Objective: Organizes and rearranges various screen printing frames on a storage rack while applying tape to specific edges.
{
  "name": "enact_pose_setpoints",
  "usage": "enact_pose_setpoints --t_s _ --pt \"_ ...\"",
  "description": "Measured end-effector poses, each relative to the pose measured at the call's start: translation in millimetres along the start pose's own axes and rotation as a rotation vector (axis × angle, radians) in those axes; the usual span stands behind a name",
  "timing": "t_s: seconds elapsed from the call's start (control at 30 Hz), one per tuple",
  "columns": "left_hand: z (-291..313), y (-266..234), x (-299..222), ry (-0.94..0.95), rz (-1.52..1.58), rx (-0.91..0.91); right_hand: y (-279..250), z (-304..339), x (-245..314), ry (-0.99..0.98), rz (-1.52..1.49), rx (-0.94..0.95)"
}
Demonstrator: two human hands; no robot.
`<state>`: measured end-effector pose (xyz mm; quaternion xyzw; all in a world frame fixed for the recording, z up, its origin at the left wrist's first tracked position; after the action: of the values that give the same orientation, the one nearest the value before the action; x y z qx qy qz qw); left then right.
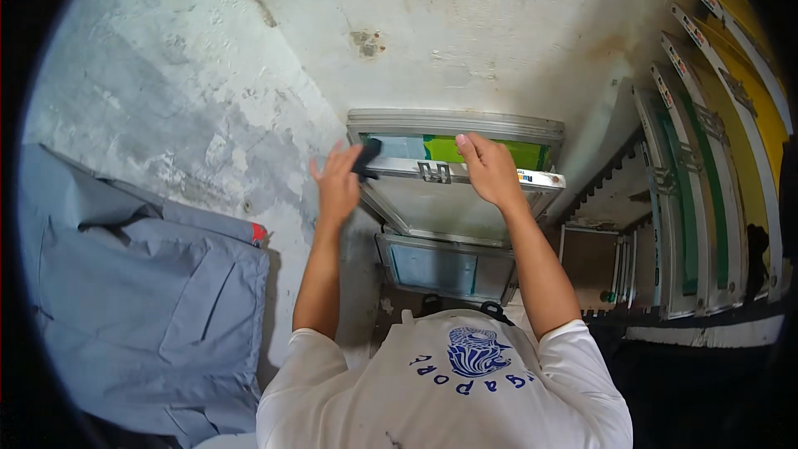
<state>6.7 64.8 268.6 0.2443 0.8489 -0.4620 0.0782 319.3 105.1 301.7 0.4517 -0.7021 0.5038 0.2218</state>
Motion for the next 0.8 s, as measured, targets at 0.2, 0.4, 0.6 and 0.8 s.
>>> enact_pose_setpoints --t_s 0.2,0.4,0.6,0.8 --pt "42.6 -32.1 62.4 -0.34 0.264 -0.376 -12.0 16.7 4.8 -0.06 0.034 0.114" --pt "72.4 10.5 93.1 -0.818 0.768 -0.445 -10.0 25.0 1.9 -0.062 0.078 0.163" --pt "103.4 30.1 87.4 -0.917 0.639 -0.362 -23.5 57.4 -4.0 -0.022 -0.063 0.072" --pt "61.1 -24.2 -10.4 -0.297 0.081 -0.485 -28.4 49.1 -1.1 -0.044 -0.024 0.083"
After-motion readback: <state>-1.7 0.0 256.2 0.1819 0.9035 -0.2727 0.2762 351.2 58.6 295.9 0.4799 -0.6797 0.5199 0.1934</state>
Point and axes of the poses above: each hand's wrist, its own z-axis away from the middle knuckle, its own y-axis out of the palm, x = y × z, the point moved 9 cm from there along -z, towards the middle knuckle, and after that the axes turned 6 degrees about z, right-handed, at the moved point
